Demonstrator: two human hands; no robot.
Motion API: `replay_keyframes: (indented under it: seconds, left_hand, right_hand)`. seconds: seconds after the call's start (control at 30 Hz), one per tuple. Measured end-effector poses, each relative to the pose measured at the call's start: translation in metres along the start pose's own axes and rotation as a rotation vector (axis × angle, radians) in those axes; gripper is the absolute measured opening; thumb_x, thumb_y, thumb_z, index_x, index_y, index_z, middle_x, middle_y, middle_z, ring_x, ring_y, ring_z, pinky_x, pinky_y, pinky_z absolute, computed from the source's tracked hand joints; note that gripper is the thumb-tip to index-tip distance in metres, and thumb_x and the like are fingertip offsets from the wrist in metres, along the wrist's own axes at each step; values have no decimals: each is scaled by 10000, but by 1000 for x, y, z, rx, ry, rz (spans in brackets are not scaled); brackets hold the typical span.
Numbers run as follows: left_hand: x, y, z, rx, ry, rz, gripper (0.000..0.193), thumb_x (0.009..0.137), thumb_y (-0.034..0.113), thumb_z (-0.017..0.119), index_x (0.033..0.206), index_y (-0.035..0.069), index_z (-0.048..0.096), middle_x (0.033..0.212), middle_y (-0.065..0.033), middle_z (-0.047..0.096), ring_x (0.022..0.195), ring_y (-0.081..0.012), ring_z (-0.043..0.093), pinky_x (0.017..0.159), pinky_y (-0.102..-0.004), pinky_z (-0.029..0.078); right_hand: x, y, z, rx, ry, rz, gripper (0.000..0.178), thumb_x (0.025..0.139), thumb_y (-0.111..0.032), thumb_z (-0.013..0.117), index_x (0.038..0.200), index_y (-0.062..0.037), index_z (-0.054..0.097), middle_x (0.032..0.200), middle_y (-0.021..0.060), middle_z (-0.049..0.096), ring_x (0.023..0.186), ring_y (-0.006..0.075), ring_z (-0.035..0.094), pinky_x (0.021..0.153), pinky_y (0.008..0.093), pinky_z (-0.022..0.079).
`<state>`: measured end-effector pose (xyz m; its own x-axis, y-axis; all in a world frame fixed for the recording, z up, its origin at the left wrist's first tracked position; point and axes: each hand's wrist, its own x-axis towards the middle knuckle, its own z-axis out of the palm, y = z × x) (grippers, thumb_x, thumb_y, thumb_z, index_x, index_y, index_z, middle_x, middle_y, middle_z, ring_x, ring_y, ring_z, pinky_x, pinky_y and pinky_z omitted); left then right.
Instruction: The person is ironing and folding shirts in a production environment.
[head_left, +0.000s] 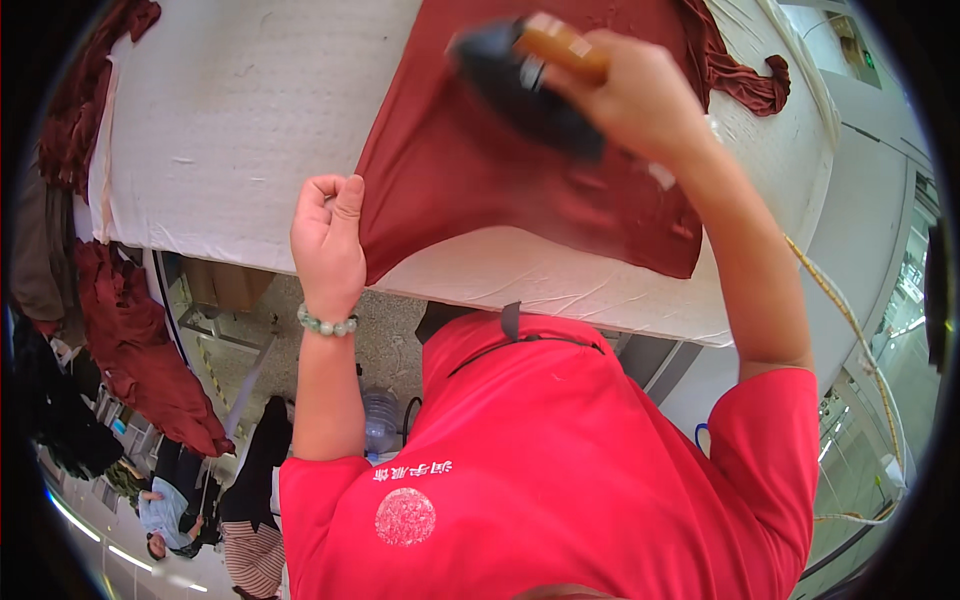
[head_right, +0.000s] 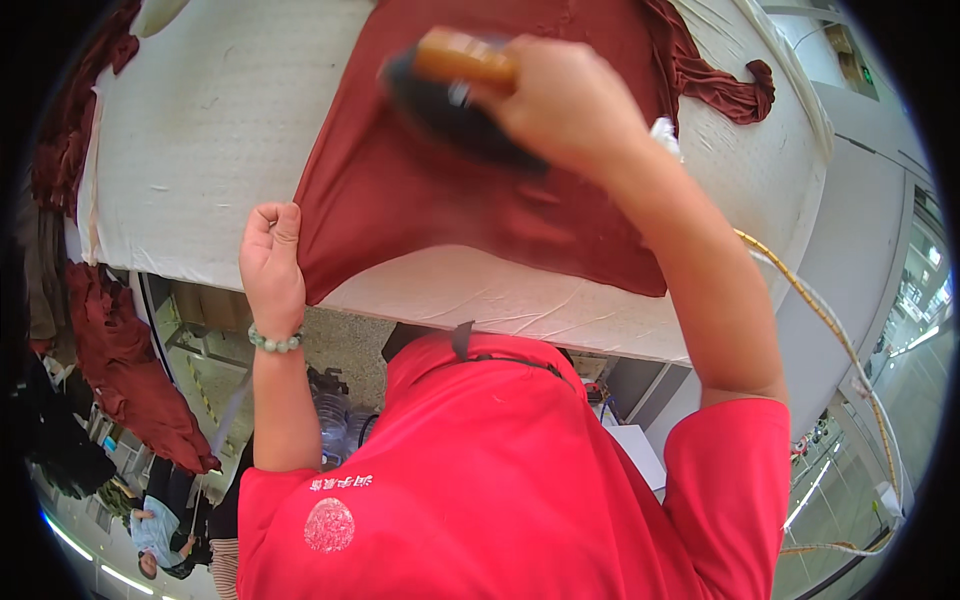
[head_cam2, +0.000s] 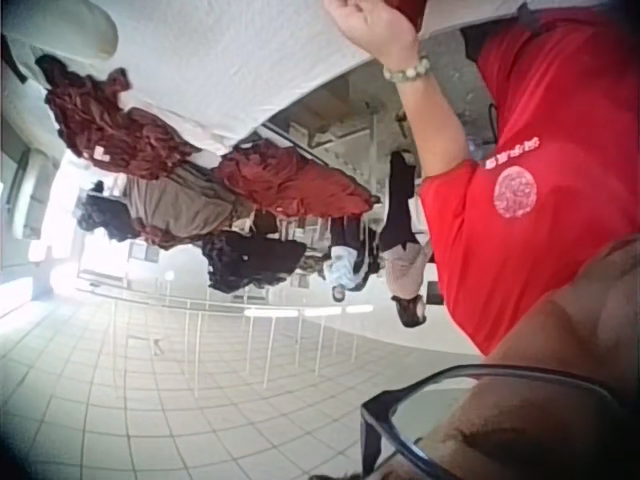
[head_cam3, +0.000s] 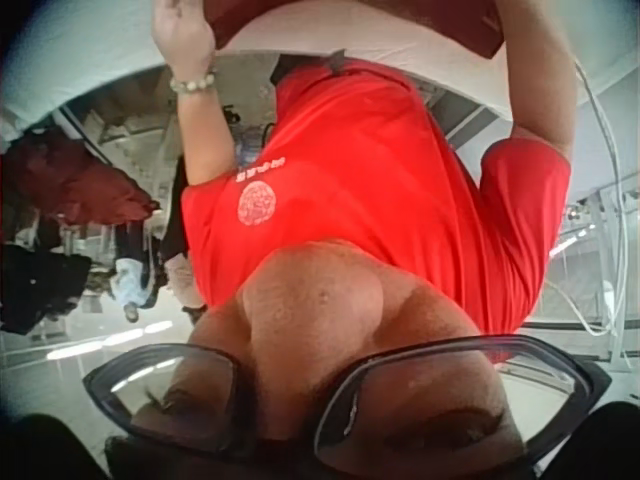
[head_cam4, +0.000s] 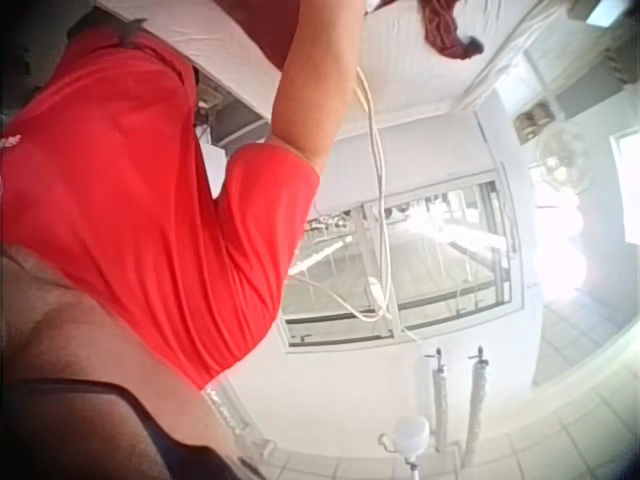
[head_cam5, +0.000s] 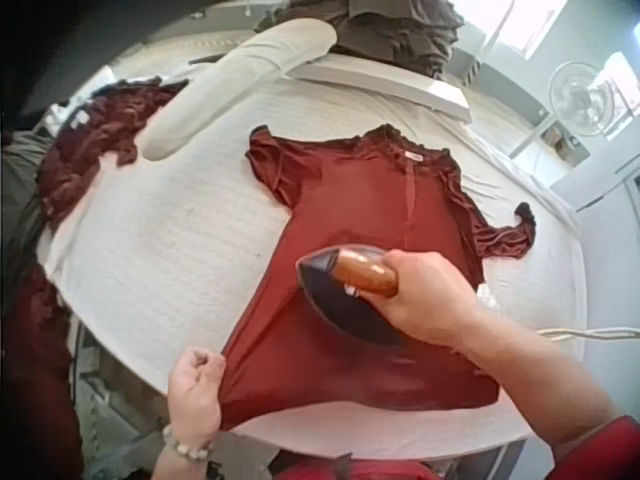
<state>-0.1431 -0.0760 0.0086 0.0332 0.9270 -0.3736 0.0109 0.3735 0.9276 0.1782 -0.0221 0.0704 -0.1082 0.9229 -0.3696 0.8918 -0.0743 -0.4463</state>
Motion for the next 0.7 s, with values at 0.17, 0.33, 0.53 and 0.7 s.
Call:
replay_keyframes:
  seconds: [0.17,0.33,0.53,0.7]
  left_hand:
    - [-7,11,-7,-18,-14,54,189,1045,218,619,983,53,551,791,89,481,694,-6,366,612,-177,309]
    - [-6,7,-11,68,-44,68,189,1046,217,615,977,55,548,783,92,472,695,-3,365,610,-178,301]
    - [-5,-11,-35,151,-47,-1,201,1047,229,611,975,50,554,821,78,482,731,-24,390,643,-201,337]
    - [16,-18,-48,707,-63,-113,212,1032,228,629,994,29,565,838,45,532,742,-62,476,651,-245,413]
  right_hand:
    - [5,2,-7,-14,356,52,367,904,-338,745,1051,-13,663,825,230,689,766,411,673,700,449,520]
    - [-19,24,-11,59,-91,121,352,904,-326,748,1061,-23,664,825,223,695,770,414,676,697,453,518]
    - [-60,84,-14,-16,483,308,335,910,-316,742,1096,-47,672,854,223,705,797,411,688,709,454,527]
    - [-159,104,-4,-64,82,260,349,918,-327,739,1145,-68,678,914,232,715,856,408,702,748,442,547]
